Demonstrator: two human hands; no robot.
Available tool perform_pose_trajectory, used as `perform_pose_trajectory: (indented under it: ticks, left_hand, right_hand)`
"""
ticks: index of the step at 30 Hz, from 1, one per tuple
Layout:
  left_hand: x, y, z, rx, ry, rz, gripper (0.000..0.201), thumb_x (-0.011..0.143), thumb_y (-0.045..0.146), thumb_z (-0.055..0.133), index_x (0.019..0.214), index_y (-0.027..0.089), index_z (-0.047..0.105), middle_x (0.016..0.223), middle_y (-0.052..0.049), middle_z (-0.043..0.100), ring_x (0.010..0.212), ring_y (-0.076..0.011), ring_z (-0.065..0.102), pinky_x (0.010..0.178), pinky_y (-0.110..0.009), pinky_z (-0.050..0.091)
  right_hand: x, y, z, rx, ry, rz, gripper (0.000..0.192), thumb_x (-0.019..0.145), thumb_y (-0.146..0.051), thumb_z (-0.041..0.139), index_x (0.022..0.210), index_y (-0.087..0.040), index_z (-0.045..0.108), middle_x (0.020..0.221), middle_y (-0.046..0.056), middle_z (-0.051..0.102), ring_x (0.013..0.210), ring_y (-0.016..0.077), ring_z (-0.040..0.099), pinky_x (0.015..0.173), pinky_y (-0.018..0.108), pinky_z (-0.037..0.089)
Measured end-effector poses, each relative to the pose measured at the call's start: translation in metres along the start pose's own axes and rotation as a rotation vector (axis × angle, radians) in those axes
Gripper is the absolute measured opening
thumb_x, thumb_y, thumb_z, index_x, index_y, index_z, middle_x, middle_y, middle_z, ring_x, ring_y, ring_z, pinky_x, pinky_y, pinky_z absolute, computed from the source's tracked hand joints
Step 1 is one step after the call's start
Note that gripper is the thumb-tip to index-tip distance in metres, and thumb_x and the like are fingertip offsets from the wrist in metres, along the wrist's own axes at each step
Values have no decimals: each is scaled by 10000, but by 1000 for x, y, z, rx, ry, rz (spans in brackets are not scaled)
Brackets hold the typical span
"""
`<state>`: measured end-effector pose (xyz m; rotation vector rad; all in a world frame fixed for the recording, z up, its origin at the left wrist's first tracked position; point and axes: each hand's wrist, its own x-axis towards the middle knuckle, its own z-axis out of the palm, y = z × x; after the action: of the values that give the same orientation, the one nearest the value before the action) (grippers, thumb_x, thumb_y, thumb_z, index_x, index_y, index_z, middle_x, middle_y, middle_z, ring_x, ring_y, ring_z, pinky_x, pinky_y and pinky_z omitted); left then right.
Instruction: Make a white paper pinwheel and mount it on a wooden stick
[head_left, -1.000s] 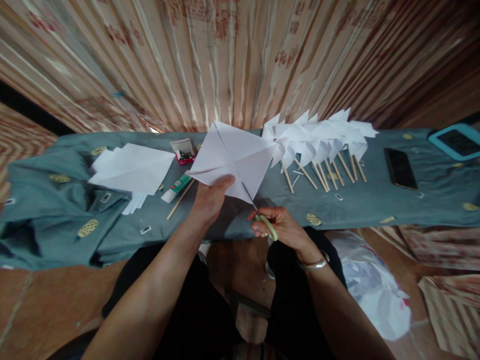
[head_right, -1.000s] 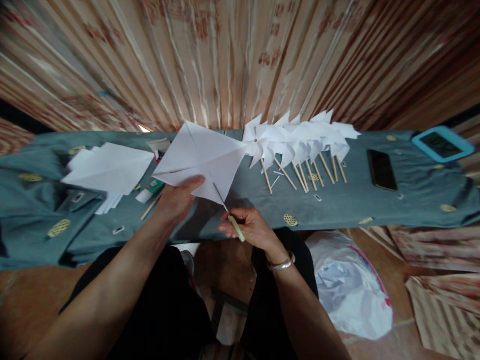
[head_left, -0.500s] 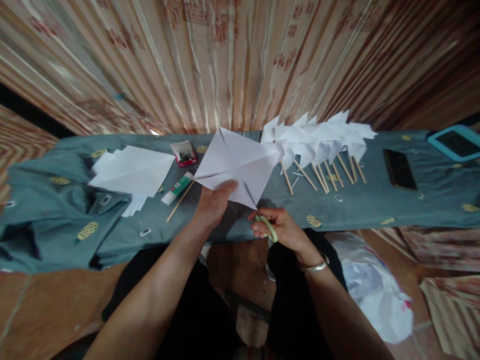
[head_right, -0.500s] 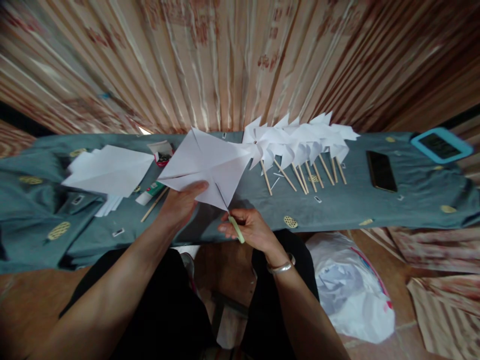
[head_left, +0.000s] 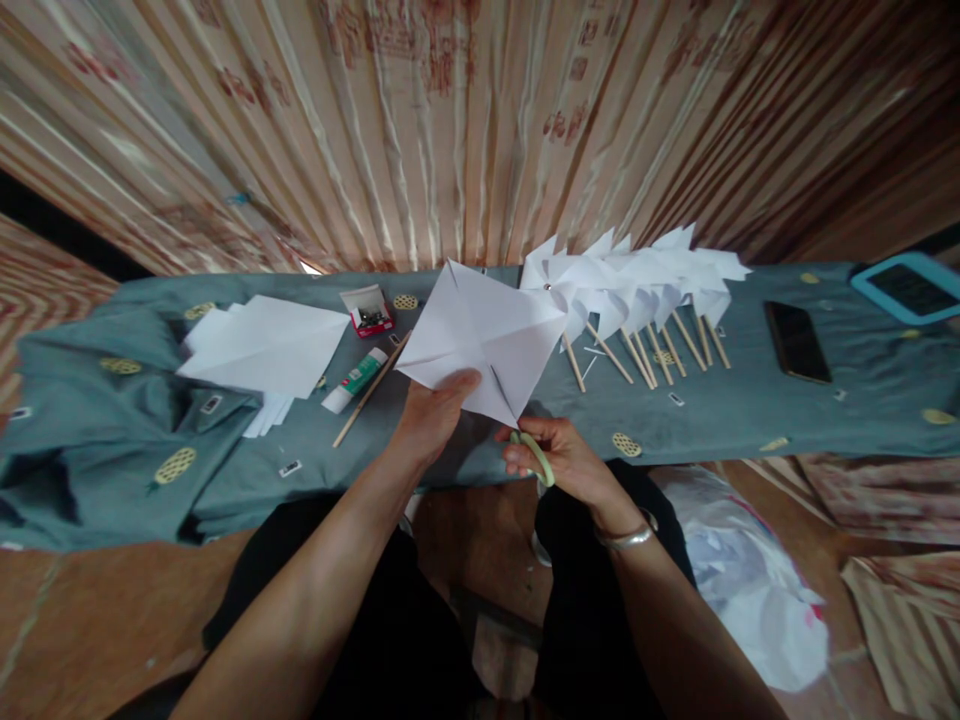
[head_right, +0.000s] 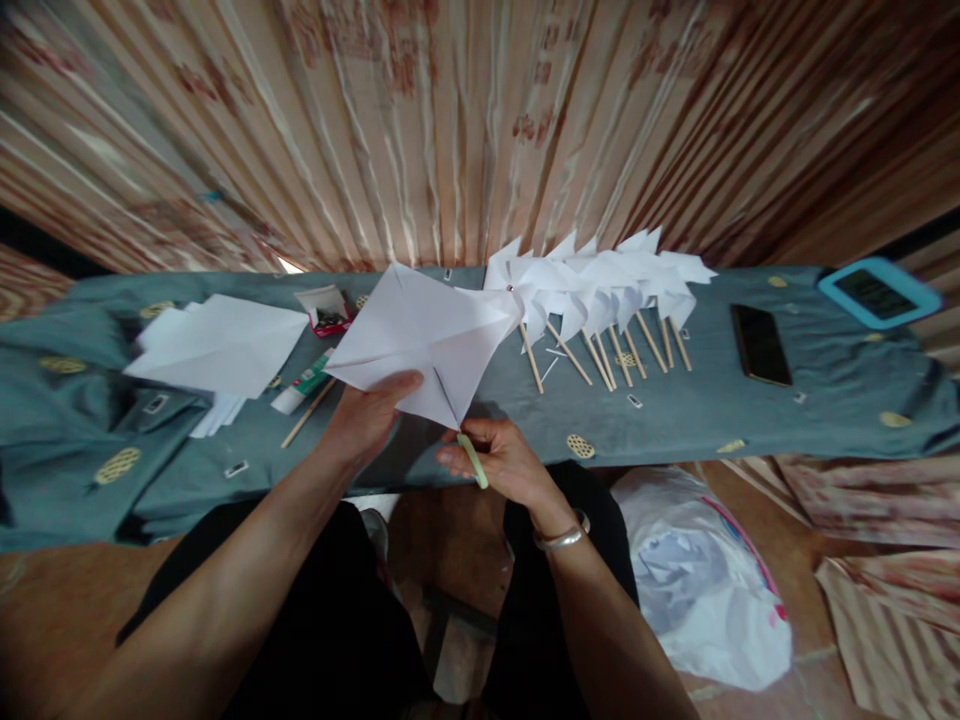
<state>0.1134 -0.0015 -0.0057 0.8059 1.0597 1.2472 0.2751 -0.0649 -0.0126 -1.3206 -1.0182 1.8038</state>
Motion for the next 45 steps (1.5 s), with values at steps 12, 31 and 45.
perform_pose_trajectory:
  ticks: [12,31,45]
  left_hand:
    - [-2,-2,1,10,10,-20,283,557,259,791,796,167,671,826,-39,705,761,-181,624,788,-334,508]
    - [-3,-4,2,-46,-13,-53,262,564,245,808,779,170,680,804,-30,711,758,-186,636,789,-346,511]
    - [-6,-2,2,-53,-42,-95,253,566,248,813,762,179,669,808,-27,704,755,-179,630,801,-354,501]
  right_hand:
    - [1,1,1,-30,17,-29,456,519,-500,898,760,-172,693,561,-41,634,490,91,562,498,216,470]
    - [1,-2,4,-24,53,-60,474,496,-531,898,715,-168,688,518,-38,627,454,81,535,462,205,438]
    - [0,-6,5,-1,54,-59,450,483,-499,911,684,-163,689,506,-33,632,439,80,521,448,207,415]
